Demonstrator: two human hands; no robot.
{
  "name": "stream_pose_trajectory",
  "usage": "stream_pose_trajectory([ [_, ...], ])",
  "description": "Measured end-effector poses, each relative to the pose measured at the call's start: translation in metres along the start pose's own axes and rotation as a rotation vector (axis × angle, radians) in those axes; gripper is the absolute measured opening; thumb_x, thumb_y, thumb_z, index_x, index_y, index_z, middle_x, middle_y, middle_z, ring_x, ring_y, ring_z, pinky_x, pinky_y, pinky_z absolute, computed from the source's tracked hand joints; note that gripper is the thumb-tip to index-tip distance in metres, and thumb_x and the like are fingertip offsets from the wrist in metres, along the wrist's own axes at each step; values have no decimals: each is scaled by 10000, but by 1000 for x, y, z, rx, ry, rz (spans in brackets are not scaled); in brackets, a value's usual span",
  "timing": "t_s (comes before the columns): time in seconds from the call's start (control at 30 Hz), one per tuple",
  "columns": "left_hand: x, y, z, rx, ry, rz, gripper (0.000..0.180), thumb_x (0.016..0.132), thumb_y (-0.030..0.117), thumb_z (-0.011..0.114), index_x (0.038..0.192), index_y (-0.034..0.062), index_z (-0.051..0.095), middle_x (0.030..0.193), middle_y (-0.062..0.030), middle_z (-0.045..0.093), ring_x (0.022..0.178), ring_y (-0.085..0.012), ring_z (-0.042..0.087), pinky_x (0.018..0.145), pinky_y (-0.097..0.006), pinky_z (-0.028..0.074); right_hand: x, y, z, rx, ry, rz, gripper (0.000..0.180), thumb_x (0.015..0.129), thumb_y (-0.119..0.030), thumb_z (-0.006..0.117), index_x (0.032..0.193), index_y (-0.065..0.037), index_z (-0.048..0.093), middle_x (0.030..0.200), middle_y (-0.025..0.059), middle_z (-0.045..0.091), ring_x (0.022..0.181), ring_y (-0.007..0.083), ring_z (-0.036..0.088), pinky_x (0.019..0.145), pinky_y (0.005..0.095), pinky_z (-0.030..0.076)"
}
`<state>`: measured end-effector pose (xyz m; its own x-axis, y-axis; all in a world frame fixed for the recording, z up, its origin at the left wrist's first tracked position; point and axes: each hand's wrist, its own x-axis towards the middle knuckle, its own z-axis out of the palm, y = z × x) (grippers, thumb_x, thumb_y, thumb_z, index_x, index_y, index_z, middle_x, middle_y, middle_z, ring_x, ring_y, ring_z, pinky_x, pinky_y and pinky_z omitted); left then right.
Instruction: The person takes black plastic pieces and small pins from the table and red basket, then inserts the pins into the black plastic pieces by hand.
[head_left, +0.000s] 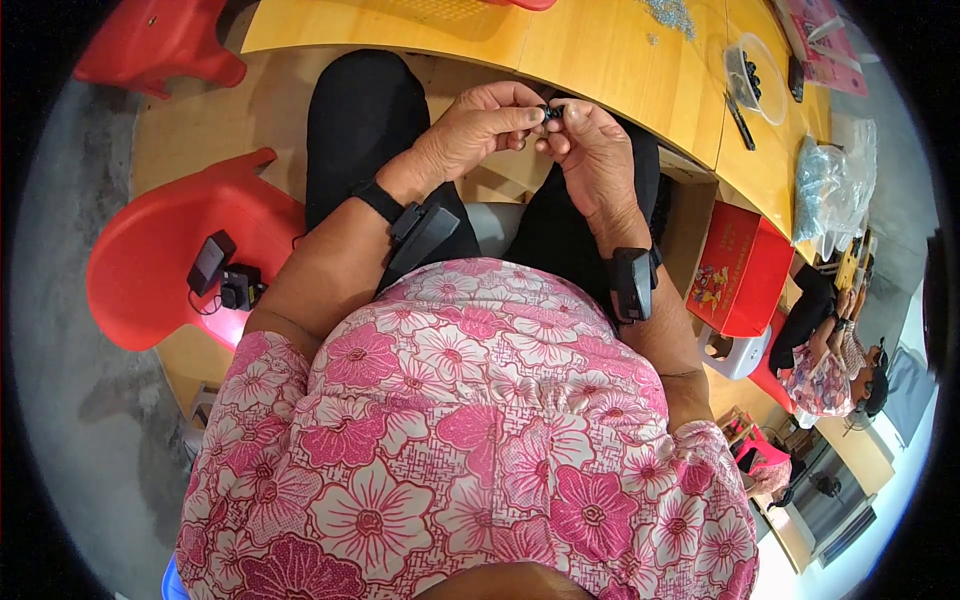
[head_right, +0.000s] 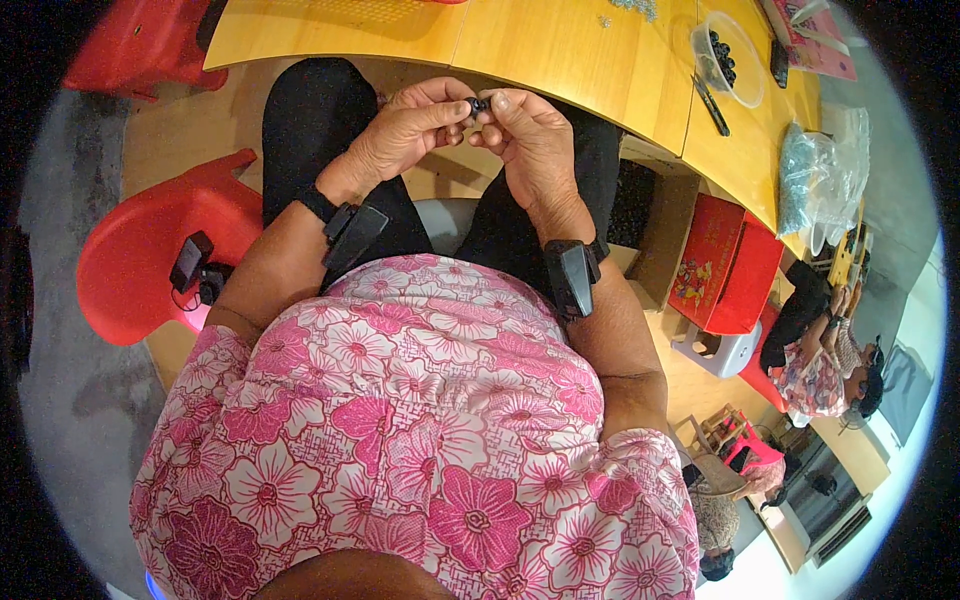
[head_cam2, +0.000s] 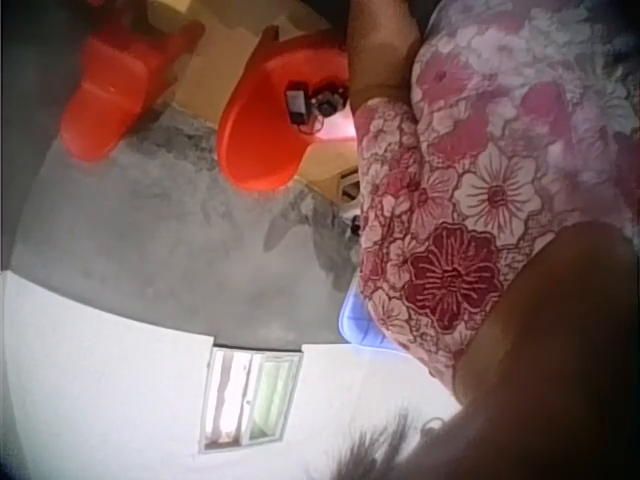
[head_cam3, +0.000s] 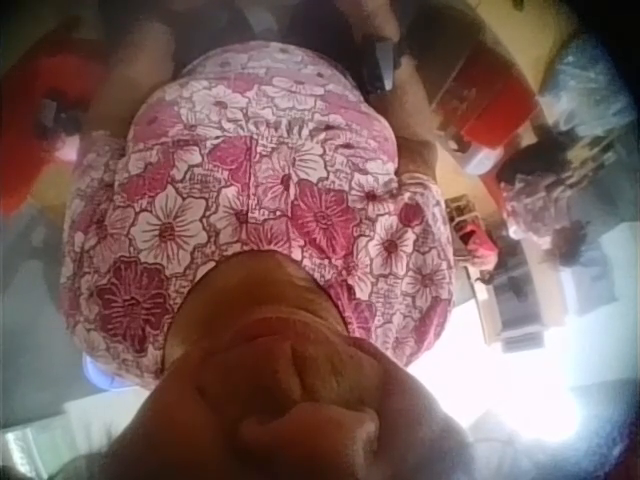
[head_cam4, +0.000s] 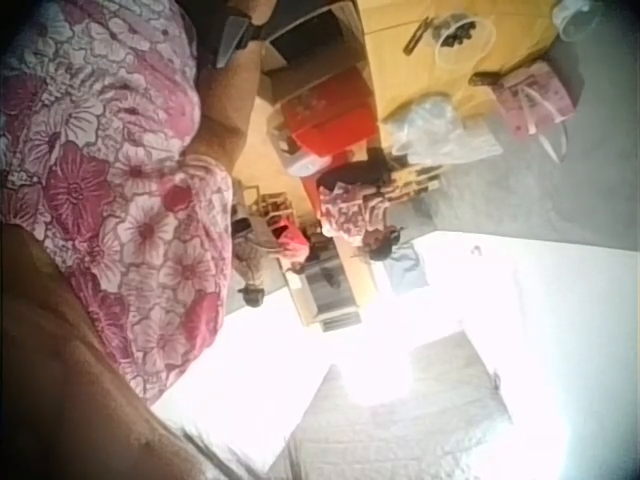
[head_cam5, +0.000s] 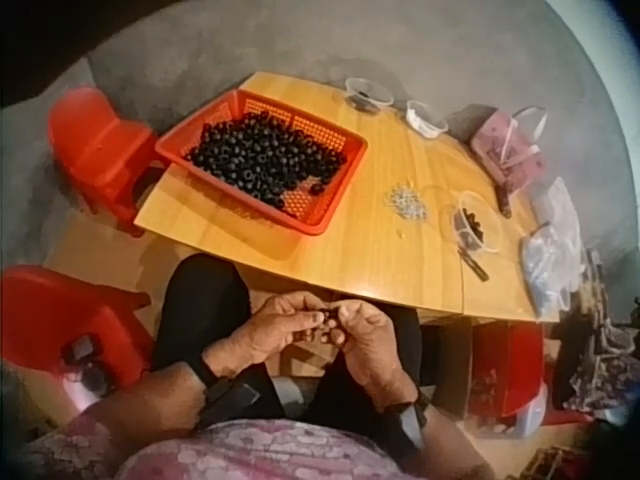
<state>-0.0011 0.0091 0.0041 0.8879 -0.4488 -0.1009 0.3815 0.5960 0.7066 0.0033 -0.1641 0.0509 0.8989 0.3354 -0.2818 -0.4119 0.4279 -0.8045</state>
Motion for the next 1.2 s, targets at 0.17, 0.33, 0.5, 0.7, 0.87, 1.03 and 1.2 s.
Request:
stream_pose_trajectory([
  [0.17,0,0,0,14,3,0,165,890,159,632,1015,51,633,863,17,610,721,-50,509,692,-184,463,0,0,0,-26,17,-16,175,923,-140,579,981,15,636,792,57,625,630,107,542,683,302,543],
  [0.33,0,0,0,62,-8,2,142,909,170,610,1012,72,621,879,17,612,726,-56,496,698,-196,453,0,2,-1,-34,45,-16,167,912,-142,598,974,7,640,772,54,633,597,107,548,663,294,541],
  [0.5,-1,1,1,79,5,-7,136,905,164,616,1003,71,621,870,16,607,727,-59,496,699,-198,454,0,2,0,-53,70,-23,159,902,-137,613,964,7,643,754,55,639,569,110,554,647,292,540],
  [0.7,-1,1,1,73,4,0,152,894,176,634,1001,69,619,865,16,607,723,-58,499,693,-193,456,0,2,0,-108,86,-40,131,892,-98,616,961,10,643,763,66,649,586,117,573,628,269,534],
  [0.87,-1,2,2,145,36,-6,156,888,188,645,992,75,618,866,22,609,724,-54,496,690,-193,456,0,2,0,-198,135,-79,119,878,-71,624,960,12,650,773,74,655,593,125,581,592,244,516],
  [1.03,-1,1,3,195,62,-1,153,890,200,644,987,85,621,848,40,588,727,-51,494,686,-195,448,-1,5,0,-242,147,-126,119,872,-59,626,961,13,658,775,77,659,598,129,587,575,235,500],
  [1.2,0,0,1,223,63,2,156,893,215,642,982,88,626,850,54,575,732,-49,492,681,-195,441,-1,3,3,-277,139,-142,122,870,-53,626,962,18,662,770,80,660,601,129,590,571,231,493],
])
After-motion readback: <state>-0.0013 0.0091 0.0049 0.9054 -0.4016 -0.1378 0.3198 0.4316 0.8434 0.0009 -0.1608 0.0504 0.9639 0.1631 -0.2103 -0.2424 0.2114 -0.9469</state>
